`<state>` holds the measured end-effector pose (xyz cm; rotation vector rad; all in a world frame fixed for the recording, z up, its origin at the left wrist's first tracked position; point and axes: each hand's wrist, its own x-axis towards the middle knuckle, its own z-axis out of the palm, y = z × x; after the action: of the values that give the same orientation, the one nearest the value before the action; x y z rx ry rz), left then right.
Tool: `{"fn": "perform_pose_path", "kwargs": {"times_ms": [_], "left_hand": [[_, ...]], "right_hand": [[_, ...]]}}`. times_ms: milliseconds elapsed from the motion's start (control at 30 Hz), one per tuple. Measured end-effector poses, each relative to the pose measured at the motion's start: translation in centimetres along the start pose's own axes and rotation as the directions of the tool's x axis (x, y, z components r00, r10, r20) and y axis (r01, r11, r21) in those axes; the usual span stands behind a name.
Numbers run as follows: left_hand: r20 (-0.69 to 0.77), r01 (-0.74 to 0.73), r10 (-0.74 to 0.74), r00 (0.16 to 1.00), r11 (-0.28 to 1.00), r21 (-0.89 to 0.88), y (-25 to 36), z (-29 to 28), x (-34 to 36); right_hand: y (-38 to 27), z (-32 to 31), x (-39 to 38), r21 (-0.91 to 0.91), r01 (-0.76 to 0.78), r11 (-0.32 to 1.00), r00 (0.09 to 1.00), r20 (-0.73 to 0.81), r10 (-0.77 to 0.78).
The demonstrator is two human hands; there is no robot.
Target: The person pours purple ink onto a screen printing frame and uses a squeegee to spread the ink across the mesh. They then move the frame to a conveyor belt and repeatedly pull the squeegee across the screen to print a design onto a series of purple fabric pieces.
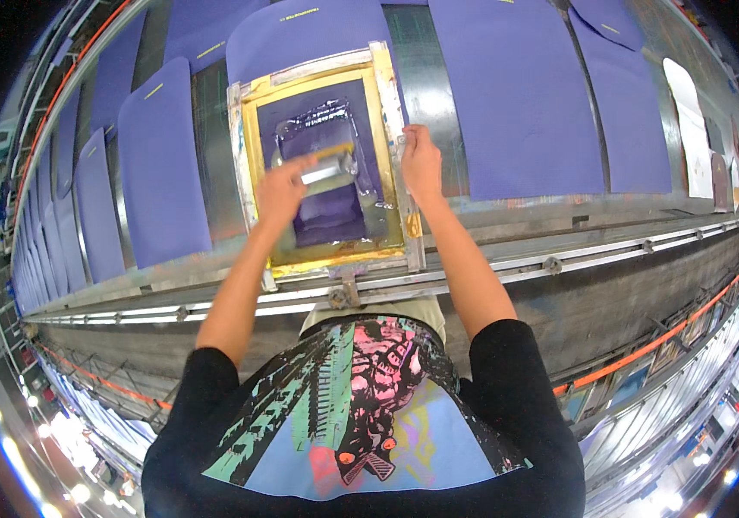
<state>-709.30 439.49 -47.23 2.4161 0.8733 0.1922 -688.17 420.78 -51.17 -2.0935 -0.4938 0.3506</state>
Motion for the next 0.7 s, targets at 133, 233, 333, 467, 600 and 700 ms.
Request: {"fn": "perform_pose_path", "kwargs": {"times_ms": [133,233,333,467,600,700], "left_hand": [[0.105,0.076,-0.084,0.991,0.994,0.077,-0.3,-2.8,9.8],[0.02,0.019,-0.024,1.0,0.978,0.206,-0.4,-0.7,8.8],[-0.031,-0.095,0.105,0.994,0.967,0.238,0.3,1.7,2.3],[-0.051,-0.165,0.179,0.983,0.965,0.204,1.3,3.3,-6.1],[-0.046,-0.24,0.247,0.968,0.963,0.12,0.2,2.5,-10.3],[-0.057,-0.235,0.236,0.97,0.972,0.018,-1.4,0.6,-11.9]], "right_hand": [[0.3,0.4,-0.1,0.054,0.055,0.997,0.998,-0.018,-0.054],[0.0,0.4,-0.3,0.069,0.081,0.994,0.996,-0.029,-0.079],[0.1,-0.1,-0.4,0.048,0.046,0.998,0.998,-0.043,-0.044],[1.3,0.2,0.0,0.02,0.091,0.996,0.994,-0.061,-0.089],[0.3,-0.1,0.5,-0.015,0.105,0.994,0.994,-0.035,-0.105],[-2.9,-0.1,0.0,-0.019,0.171,0.985,0.984,-0.052,-0.172]]}}
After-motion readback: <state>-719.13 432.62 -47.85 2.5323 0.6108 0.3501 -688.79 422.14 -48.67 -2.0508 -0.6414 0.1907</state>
